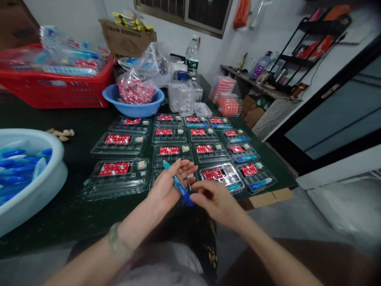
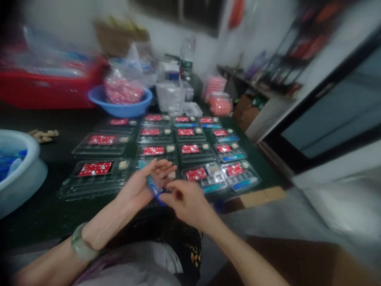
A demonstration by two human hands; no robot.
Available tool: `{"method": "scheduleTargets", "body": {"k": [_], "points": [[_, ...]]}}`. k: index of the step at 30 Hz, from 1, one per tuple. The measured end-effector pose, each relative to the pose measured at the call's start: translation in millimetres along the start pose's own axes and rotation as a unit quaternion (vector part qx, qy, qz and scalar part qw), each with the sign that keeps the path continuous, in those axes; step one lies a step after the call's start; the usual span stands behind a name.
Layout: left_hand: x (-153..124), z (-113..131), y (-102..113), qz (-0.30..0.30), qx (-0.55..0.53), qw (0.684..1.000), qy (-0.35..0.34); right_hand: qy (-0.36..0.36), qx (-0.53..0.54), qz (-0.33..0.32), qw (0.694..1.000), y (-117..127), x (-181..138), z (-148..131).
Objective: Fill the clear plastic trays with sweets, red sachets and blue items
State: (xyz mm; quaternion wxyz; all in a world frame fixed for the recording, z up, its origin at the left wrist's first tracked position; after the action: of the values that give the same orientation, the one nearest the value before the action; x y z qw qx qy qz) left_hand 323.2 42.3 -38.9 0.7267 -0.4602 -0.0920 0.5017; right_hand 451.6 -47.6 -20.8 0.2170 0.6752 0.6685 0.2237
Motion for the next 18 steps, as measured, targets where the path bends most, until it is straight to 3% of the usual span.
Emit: {"method": "scheduleTargets", "body": {"k": [4, 7, 9, 11, 13, 16, 18], "points": [[-9, -6, -11, 0.045, 0.080, 0.994, -0.061, 0.011, -0.002, -0.001, 1.000, -34, 20, -16], [-13, 0, -14, 0.029, 0.124, 0.988, -0.090, 0.032, -0.027, -0.003, 0.999, -24, 33, -9], [-14, 9, -12, -0.004, 0.156, 0.983, -0.093, 0.044, -0.114, 0.026, 0.992, -3, 41, 2], [-15, 22, -6, -0.034, 0.174, 0.979, -0.100, 0.036, -0.244, 0.071, 0.966, 25, 50, 18], [-20, 41, 3, -0.042, 0.181, 0.975, -0.120, -0.003, -0.379, 0.092, 0.921, 52, 61, 37], [-35, 75, 20, -0.015, 0.203, 0.963, -0.175, -0.068, -0.529, 0.054, 0.844, 80, 77, 64], [-49, 98, 30, 0.021, 0.221, 0.950, -0.218, -0.082, -0.560, 0.023, 0.824, 86, 85, 76]]}}
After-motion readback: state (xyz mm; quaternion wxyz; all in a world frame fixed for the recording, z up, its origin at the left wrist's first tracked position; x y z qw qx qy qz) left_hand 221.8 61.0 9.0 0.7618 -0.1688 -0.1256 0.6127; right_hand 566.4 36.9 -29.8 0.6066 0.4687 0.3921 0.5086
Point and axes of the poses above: each hand's wrist, its own x-axis towards the middle knuckle, its own y-axis out of the back of the hand, z = x × y, the point moved 1 cm from there along x, towards the middle knuckle, and after that the axes turned 4 degrees about -y, right-handed, at the moved point
